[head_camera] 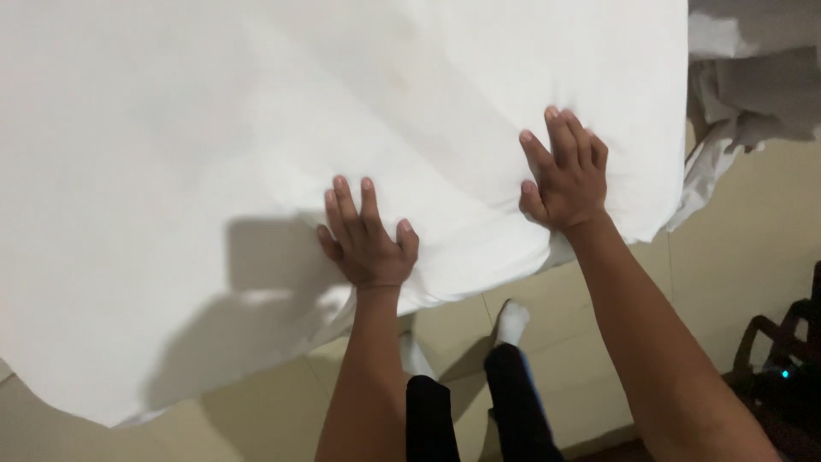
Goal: The person makes a bed by smoothing a white fitted sheet over the mattress. They pull the sheet taut around the corners and edges, ensuring it is flat and wrinkle-free. The person then folds the excess sheet material at the foot of the bed.
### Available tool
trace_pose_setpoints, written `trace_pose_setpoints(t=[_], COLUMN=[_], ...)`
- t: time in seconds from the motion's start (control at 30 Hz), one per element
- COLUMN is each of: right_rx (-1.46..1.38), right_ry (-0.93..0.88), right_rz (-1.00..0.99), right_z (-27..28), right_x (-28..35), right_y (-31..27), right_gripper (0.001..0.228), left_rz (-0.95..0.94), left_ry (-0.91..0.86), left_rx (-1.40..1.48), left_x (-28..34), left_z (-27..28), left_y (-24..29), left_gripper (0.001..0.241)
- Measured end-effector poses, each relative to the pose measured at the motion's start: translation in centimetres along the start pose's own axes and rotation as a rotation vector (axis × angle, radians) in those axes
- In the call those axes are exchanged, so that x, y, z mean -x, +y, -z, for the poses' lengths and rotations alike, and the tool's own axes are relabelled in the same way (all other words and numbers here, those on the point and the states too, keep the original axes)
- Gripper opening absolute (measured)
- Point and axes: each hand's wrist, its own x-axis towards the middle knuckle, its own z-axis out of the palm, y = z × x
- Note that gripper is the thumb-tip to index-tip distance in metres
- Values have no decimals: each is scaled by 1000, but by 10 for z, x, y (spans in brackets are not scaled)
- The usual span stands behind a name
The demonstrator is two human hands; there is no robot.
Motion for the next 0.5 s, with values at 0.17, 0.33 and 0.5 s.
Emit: trace_pose_setpoints(t=[0.17,0.33,0.5], right_rx=[-12,35,-207], right_ry=[-21,-18,-106], right_rz=[-6,79,-247], right_z=[-2,-8,27], right_x=[-2,-1,25], right_y=[4,13,-11], right_gripper=[58,61,55], left_rz=[-56,21,-24], left_ry=[74,25,13], left_rx=[-26,18,-33], left_x=[-11,-17,-22], left_z=[8,22,9], left_y=[-3,1,-19], left_gripper=[67,70,74])
